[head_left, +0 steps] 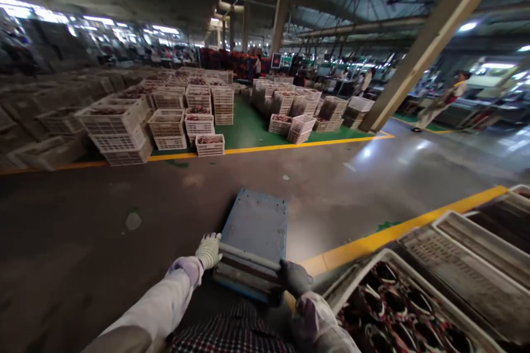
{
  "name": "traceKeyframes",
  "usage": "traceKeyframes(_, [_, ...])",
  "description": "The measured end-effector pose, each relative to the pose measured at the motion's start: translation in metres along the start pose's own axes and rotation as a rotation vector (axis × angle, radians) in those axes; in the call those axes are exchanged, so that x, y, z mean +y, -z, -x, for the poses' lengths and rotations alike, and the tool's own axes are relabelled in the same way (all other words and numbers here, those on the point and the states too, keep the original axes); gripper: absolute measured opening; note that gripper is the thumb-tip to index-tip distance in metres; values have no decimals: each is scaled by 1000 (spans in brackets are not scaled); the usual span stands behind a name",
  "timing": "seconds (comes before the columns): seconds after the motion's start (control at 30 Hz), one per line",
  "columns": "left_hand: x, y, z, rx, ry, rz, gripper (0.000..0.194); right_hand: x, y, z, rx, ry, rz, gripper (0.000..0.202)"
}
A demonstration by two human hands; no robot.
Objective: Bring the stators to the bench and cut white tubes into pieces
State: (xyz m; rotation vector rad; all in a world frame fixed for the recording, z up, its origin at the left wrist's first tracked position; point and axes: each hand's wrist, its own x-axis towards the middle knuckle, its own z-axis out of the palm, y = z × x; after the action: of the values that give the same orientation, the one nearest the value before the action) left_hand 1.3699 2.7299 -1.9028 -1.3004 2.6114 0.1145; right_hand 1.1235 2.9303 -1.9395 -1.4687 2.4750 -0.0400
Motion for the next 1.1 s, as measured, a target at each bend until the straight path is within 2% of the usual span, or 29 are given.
traceKeyframes(0.13, [25, 45, -123, 11, 0, 19, 82, 37, 47, -116, 6, -30, -5, 28])
traceKeyframes(0.3, [43, 95, -280, 28, -55, 33, 83, 72, 98, -259, 24, -145, -26, 29])
traceKeyframes(0.5, [62, 171, -454, -15, -143, 7, 76, 108, 160, -411, -8, -175, -49, 29])
traceKeyframes(0.63, [81, 207, -569, -2, -171, 3, 74, 142, 192, -507, 9, -197, -67, 31])
traceKeyframes(0.73, [97, 227, -652, 34, -158, 28, 73, 168, 214, -576, 8, -191, -79, 32])
traceKeyframes(0.87, [126, 262, -752, 40, -117, 59, 71, 205, 251, -661, -84, -166, -78, 31])
traceKeyframes(1.1, [198, 330, -915, 4, -132, 75, 89, 274, 316, -780, -139, -198, -126, 28])
